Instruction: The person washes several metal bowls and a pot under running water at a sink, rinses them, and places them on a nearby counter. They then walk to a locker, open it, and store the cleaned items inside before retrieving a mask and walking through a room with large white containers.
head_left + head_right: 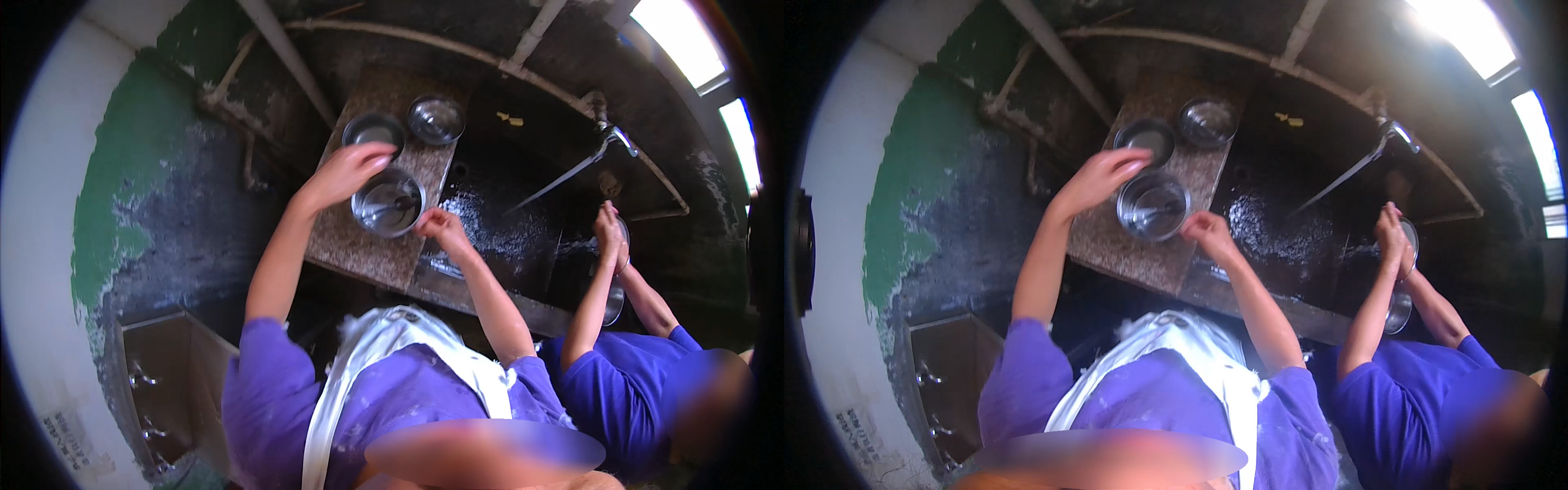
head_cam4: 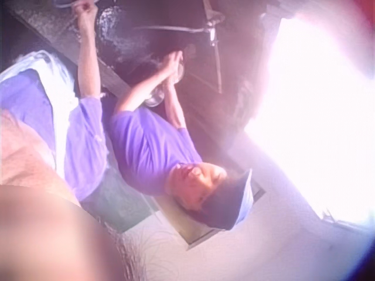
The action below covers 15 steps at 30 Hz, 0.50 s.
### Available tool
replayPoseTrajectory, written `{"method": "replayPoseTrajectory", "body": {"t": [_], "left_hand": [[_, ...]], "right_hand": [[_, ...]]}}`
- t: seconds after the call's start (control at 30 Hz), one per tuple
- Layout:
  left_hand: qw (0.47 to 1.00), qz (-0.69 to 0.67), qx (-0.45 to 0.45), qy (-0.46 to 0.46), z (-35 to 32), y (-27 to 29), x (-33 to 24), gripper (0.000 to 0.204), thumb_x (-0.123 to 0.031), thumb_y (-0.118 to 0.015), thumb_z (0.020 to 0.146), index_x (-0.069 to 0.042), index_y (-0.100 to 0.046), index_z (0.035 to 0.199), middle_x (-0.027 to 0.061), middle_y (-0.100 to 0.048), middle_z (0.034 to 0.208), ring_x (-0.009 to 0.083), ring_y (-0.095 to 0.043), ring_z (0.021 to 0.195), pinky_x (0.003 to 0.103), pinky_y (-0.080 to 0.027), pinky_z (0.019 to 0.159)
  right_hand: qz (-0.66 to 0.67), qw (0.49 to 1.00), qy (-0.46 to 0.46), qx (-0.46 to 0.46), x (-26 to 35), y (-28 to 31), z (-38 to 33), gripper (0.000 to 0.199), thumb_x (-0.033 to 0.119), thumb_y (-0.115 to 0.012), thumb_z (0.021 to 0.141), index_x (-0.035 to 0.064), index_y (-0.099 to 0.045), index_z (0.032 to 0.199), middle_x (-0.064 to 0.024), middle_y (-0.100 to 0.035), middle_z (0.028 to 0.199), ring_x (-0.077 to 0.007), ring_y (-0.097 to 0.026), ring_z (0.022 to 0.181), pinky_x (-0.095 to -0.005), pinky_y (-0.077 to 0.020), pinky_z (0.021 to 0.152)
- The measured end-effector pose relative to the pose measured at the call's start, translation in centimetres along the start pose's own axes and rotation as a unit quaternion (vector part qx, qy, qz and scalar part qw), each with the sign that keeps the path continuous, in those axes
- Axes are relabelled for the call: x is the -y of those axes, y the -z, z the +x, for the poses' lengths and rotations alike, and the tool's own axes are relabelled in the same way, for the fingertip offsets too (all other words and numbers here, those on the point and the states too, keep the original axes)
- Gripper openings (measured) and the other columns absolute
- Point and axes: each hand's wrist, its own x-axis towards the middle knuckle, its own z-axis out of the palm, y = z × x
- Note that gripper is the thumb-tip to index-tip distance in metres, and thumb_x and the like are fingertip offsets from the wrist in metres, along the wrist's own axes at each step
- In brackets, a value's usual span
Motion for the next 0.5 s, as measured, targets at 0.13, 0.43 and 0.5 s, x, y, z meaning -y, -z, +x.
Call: {"method": "replayPoseTrajectory", "body": {"t": [0.13,0.43,0.5], "left_hand": [[0.989,0.005,-0.09,0.119,-7.0,3.0,1.5,0.025,-0.013,-0.053,0.089,0.0,-0.057,0.11,0.0112,-0.064,0.098,0.0159,-0.06,0.093,0.026,-0.045,0.079],[0.961,-0.096,-0.129,0.224,-13.8,1.2,2.7,0.027,-0.009,-0.049,0.091,0.002,-0.053,0.115,0.0102,-0.062,0.103,0.0135,-0.057,0.097,0.024,-0.042,0.086],[0.964,-0.099,-0.116,0.219,-13.1,0.4,2.8,0.027,-0.008,-0.049,0.091,0.002,-0.053,0.116,0.0104,-0.061,0.104,0.0137,-0.056,0.097,0.025,-0.042,0.088]], "right_hand": [[0.051,0.977,0.005,-0.209,1.8,3.7,6.4,0.024,0.025,-0.062,0.082,0.0018,-0.056,0.084,-0.0041,-0.056,0.065,-0.015,-0.058,0.058,-0.023,-0.0458,0.051],[0.342,0.867,-0.021,-0.361,-1.1,10.2,16.4,0.026,-0.005,-0.045,0.073,-0.0122,-0.048,0.098,-0.0213,-0.055,0.092,-0.0295,-0.062,0.062,-0.0365,-0.057,0.045],[0.418,0.815,0.041,-0.4,-2.6,13.4,12.5,0.032,-0.004,-0.045,0.072,-0.0118,-0.045,0.103,-0.0212,-0.053,0.091,-0.0325,-0.061,0.065,-0.0381,-0.0575,0.047]]}}
